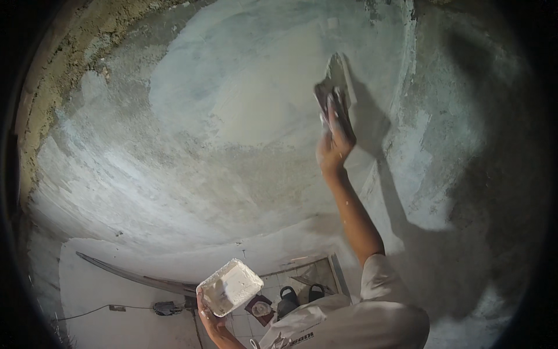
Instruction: Plastering a wall using a putty knife and a container of plaster.
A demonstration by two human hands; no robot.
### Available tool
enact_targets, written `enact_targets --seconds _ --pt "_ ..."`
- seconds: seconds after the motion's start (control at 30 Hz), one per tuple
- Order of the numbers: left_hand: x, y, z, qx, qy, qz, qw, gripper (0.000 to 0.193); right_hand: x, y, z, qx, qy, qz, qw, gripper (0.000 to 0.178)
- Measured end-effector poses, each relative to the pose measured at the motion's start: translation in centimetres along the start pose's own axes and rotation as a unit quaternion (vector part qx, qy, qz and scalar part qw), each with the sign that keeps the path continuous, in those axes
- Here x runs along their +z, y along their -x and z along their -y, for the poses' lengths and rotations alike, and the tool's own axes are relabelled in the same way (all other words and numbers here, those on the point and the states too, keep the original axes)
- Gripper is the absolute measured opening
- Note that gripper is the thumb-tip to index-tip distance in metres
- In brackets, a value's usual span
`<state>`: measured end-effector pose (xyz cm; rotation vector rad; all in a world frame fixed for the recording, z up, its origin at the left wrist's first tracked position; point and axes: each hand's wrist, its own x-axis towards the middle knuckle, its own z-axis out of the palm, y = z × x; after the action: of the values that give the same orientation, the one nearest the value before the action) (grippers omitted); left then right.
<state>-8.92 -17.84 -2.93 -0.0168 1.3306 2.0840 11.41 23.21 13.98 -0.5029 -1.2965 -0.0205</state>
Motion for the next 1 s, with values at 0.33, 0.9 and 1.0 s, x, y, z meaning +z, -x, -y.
enact_targets --seconds 0.33,0.9,1.0 --pt "1.3 -0.7 1.2 -0.067 -0.041 0.021 0.997 0.051 0.0 15.8 1.2 -0.144 -0.039 0.384 0.911 0.047" --pt "3.5 -2.7 9.1 0.231 -0.054 -0.036 0.971 0.037 -8.7 22.5 12.3 0.78 -0.369 0.165 0.478 0.017" --pt "6.7 -1.4 8.7 0.143 0.032 -0.057 0.988 0.038 -9.6 24.4 13.2 0.773 -0.32 0.258 0.483 0.013"
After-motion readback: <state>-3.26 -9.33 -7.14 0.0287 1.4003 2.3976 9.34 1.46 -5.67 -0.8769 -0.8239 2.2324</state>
